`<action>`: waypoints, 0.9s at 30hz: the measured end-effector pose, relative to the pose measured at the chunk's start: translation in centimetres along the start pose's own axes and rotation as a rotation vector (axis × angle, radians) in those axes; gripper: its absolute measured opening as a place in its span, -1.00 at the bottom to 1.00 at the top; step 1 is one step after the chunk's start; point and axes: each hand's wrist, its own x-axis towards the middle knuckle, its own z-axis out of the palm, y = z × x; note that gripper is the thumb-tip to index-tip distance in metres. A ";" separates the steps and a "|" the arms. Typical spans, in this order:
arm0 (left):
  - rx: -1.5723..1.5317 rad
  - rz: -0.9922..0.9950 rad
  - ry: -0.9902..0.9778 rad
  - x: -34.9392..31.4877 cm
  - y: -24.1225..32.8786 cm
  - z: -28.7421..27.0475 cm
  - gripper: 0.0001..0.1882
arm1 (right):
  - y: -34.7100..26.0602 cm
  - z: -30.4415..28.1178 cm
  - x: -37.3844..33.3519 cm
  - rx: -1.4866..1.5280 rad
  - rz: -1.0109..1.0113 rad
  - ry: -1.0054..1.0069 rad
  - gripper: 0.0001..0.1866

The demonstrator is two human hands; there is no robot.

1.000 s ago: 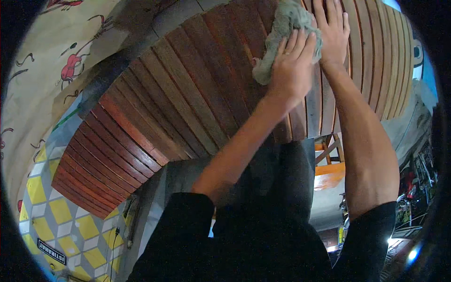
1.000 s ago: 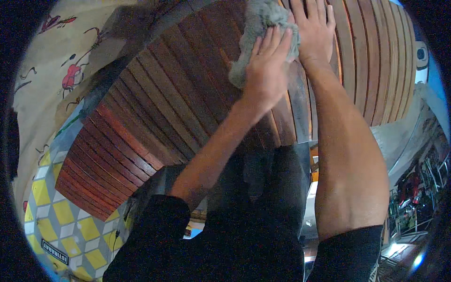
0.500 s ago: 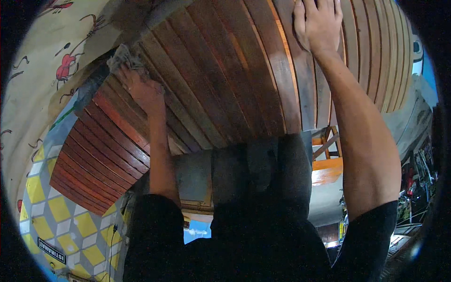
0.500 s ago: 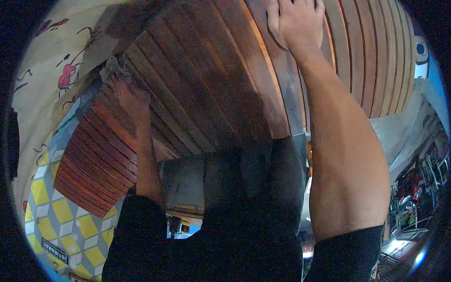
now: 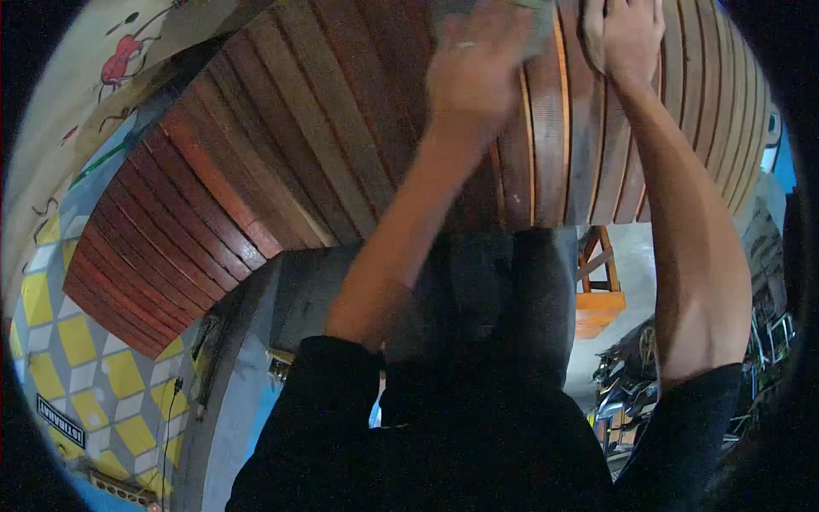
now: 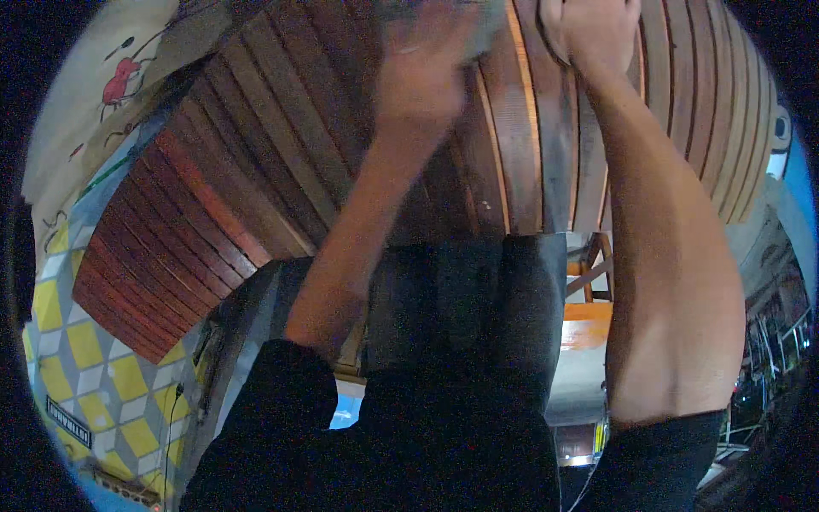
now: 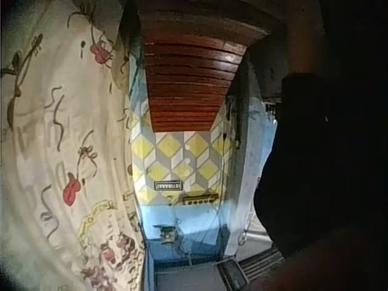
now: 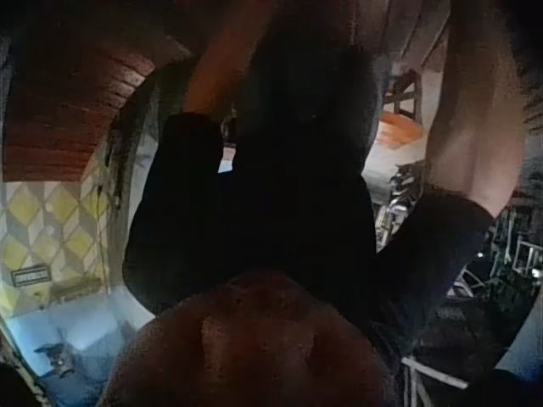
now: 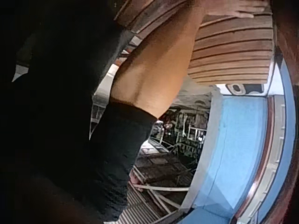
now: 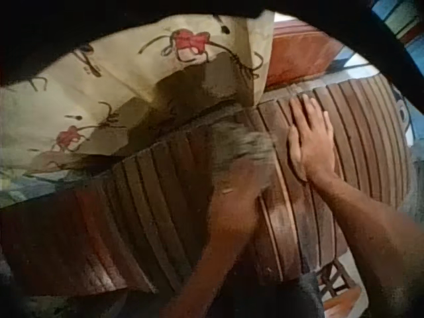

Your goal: The person wipes a curved wooden slatted surface with a cloth, moving methodically along the slats. The person uses one hand to stabilize the surface while the other hand scrubs with the cloth.

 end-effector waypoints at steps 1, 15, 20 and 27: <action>0.113 -0.057 0.012 -1.7 -2.0 -1.7 -0.36 | 0.0 0.2 -0.1 0.005 -0.004 0.013 -0.47; 0.257 -0.223 0.416 -6.3 -8.6 -5.4 -0.59 | -0.5 0.0 -0.1 0.040 0.001 0.000 -0.48; -0.266 -0.055 0.319 0.0 4.3 3.5 -0.51 | 2.1 1.8 0.1 -0.003 -0.069 0.017 -0.48; 0.153 -0.286 -0.095 -4.4 -1.5 -2.2 -0.46 | 2.2 -1.2 -6.5 0.200 -0.056 0.122 -0.44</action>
